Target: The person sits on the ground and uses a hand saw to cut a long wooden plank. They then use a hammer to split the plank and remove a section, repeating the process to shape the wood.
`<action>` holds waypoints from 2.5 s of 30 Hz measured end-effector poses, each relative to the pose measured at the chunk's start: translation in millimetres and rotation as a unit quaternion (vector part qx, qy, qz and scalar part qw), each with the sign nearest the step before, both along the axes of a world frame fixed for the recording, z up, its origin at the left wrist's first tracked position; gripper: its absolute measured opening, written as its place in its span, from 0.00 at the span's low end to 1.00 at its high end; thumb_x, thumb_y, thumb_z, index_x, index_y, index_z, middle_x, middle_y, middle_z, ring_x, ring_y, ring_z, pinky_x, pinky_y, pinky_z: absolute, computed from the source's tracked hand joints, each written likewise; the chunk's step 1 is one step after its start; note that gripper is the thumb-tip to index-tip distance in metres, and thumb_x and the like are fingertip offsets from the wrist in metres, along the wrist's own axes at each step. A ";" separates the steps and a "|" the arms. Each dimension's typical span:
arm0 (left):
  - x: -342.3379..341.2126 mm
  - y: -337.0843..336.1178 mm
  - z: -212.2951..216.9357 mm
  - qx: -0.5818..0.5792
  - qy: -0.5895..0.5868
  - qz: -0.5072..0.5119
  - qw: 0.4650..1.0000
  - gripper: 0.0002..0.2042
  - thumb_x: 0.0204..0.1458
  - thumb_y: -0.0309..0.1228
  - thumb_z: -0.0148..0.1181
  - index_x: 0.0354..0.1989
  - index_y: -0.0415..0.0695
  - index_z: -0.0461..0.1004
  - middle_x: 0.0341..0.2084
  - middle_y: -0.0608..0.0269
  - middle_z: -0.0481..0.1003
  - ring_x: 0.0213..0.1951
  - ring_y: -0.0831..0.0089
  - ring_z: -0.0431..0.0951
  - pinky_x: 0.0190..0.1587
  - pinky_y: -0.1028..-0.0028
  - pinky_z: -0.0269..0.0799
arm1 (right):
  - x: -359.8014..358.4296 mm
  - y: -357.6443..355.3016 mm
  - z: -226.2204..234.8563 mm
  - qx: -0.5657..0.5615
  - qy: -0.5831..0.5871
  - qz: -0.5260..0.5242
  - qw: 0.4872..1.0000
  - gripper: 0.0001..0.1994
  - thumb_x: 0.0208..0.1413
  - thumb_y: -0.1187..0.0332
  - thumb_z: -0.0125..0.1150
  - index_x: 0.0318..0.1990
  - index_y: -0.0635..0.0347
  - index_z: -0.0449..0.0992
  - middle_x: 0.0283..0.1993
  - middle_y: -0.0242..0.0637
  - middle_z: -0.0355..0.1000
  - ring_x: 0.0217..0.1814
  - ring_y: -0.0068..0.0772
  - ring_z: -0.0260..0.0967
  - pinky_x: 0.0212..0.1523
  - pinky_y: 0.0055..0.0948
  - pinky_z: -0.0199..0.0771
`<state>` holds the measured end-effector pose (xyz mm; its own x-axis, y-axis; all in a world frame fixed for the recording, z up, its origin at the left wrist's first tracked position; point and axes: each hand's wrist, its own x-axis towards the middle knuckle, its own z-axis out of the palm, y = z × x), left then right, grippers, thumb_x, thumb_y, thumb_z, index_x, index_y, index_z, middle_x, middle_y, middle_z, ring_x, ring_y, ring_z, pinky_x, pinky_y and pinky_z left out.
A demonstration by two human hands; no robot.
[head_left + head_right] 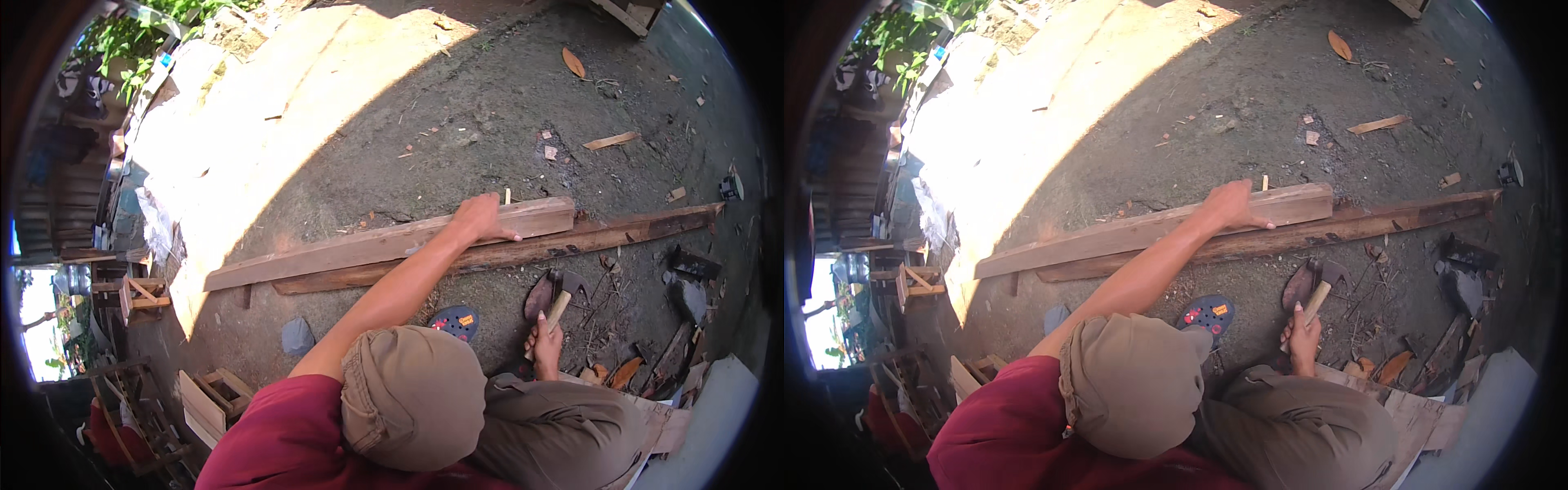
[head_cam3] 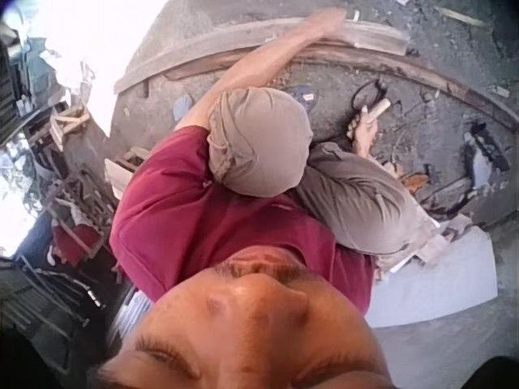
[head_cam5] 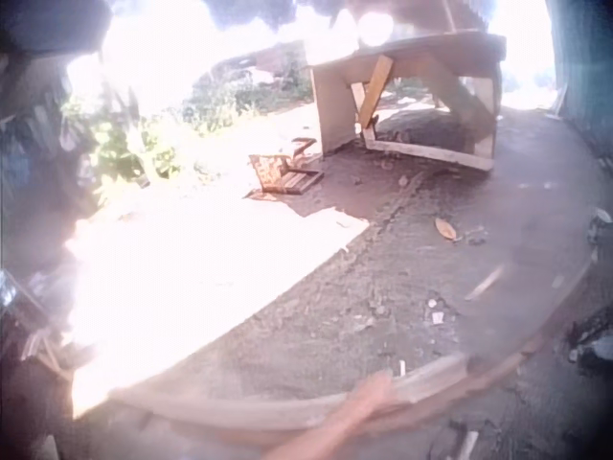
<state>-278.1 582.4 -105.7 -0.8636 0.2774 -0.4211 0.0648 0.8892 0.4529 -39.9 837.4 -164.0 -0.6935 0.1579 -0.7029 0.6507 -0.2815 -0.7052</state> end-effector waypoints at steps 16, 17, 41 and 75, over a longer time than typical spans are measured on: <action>35.1 20.2 20.9 -0.052 0.137 -0.110 0.983 0.41 0.44 0.70 0.64 0.36 0.32 0.75 0.26 0.41 0.81 0.31 0.45 0.84 0.36 0.55 0.81 | -71.2 70.8 167.2 0.222 0.124 0.102 0.962 0.22 0.68 0.47 0.57 0.40 0.61 0.70 0.19 0.25 0.63 0.15 0.15 0.60 0.14 0.24 0.59; 33.8 11.9 24.8 -0.063 0.147 -0.103 0.982 0.41 0.44 0.70 0.64 0.36 0.32 0.75 0.26 0.41 0.81 0.30 0.46 0.84 0.35 0.55 0.81 | -93.7 73.3 208.6 0.222 0.162 0.101 0.956 0.23 0.68 0.45 0.55 0.40 0.61 0.71 0.19 0.24 0.62 0.15 0.14 0.58 0.14 0.23 0.58; 57.3 6.0 61.8 -0.050 0.158 -0.124 0.978 0.42 0.44 0.71 0.62 0.36 0.34 0.74 0.24 0.40 0.80 0.30 0.45 0.83 0.34 0.54 0.79 | -81.9 78.6 203.8 0.176 0.044 0.120 0.976 0.26 0.69 0.41 0.48 0.30 0.55 0.64 0.20 0.24 0.58 0.14 0.16 0.53 0.12 0.23 0.53; 24.6 -45.4 77.1 -0.045 0.239 -0.084 0.966 0.36 0.48 0.65 0.65 0.31 0.35 0.72 0.21 0.40 0.77 0.28 0.42 0.81 0.32 0.53 0.77 | -151.8 52.6 424.2 0.227 0.463 0.104 0.851 0.28 0.70 0.39 0.41 0.33 0.57 0.67 0.21 0.23 0.60 0.14 0.12 0.53 0.12 0.19 0.54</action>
